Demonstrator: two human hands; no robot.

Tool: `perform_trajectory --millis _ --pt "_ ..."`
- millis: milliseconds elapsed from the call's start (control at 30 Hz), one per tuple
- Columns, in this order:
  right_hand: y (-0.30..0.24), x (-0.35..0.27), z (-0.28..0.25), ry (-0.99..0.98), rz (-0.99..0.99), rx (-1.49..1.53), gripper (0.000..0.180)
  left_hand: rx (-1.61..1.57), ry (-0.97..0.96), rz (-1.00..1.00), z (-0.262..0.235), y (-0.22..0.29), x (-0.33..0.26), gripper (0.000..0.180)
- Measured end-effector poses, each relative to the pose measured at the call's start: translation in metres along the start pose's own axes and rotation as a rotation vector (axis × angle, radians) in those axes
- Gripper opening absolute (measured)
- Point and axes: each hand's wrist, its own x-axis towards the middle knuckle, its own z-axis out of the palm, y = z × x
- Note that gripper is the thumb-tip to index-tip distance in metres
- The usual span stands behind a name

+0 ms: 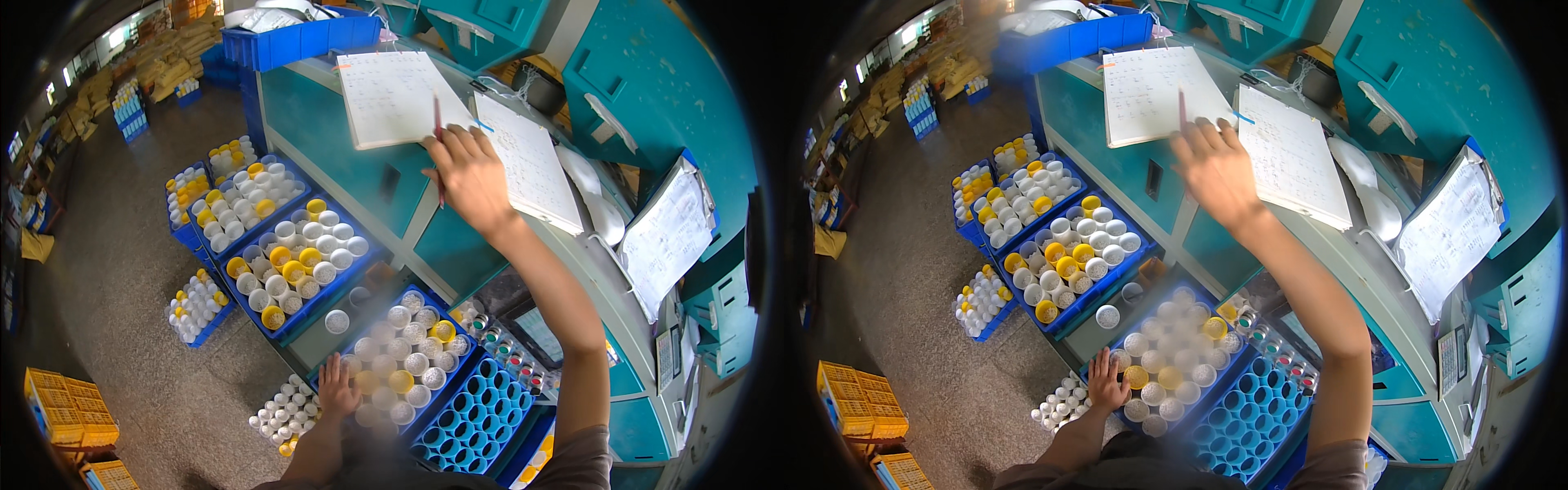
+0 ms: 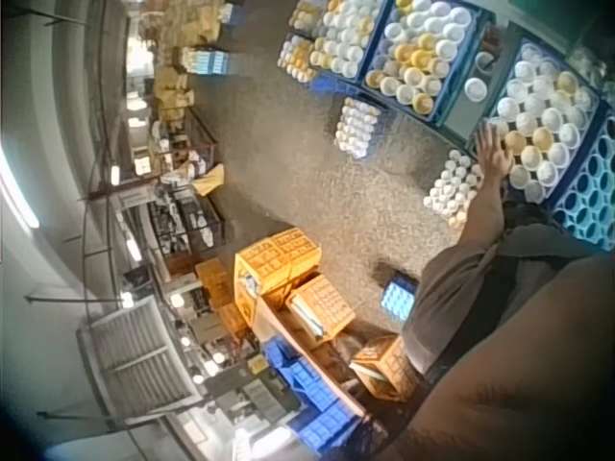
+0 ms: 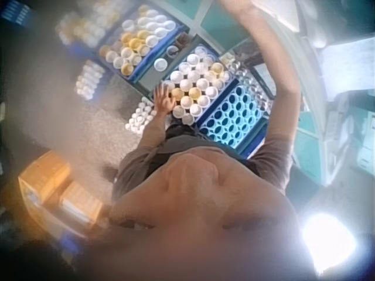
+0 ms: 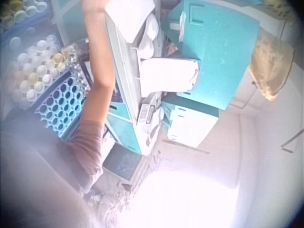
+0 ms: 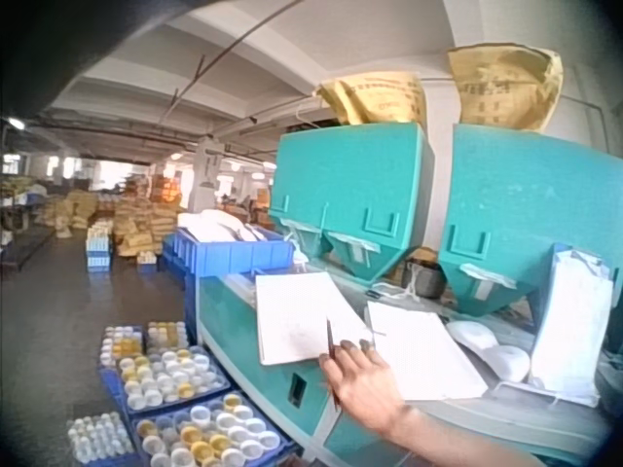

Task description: The person retrieves blue trays and uses a green handheld dispenser to fill white and yellow cups with liquid. They place filled trays on a workbench, write on a clipboard, and continue filling additional trays.

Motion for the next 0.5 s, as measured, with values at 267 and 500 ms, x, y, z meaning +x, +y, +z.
perform_trajectory --millis 267,500 --pt "-0.006 0.039 0.066 0.033 -0.050 -0.111 0.028 -0.030 -0.012 0.003 -0.001 -0.001 0.000 0.060" --pt "-0.006 0.040 0.086 -0.026 -0.056 -0.150 0.027 -0.011 -0.009 -0.006 -0.004 0.001 0.001 0.058"
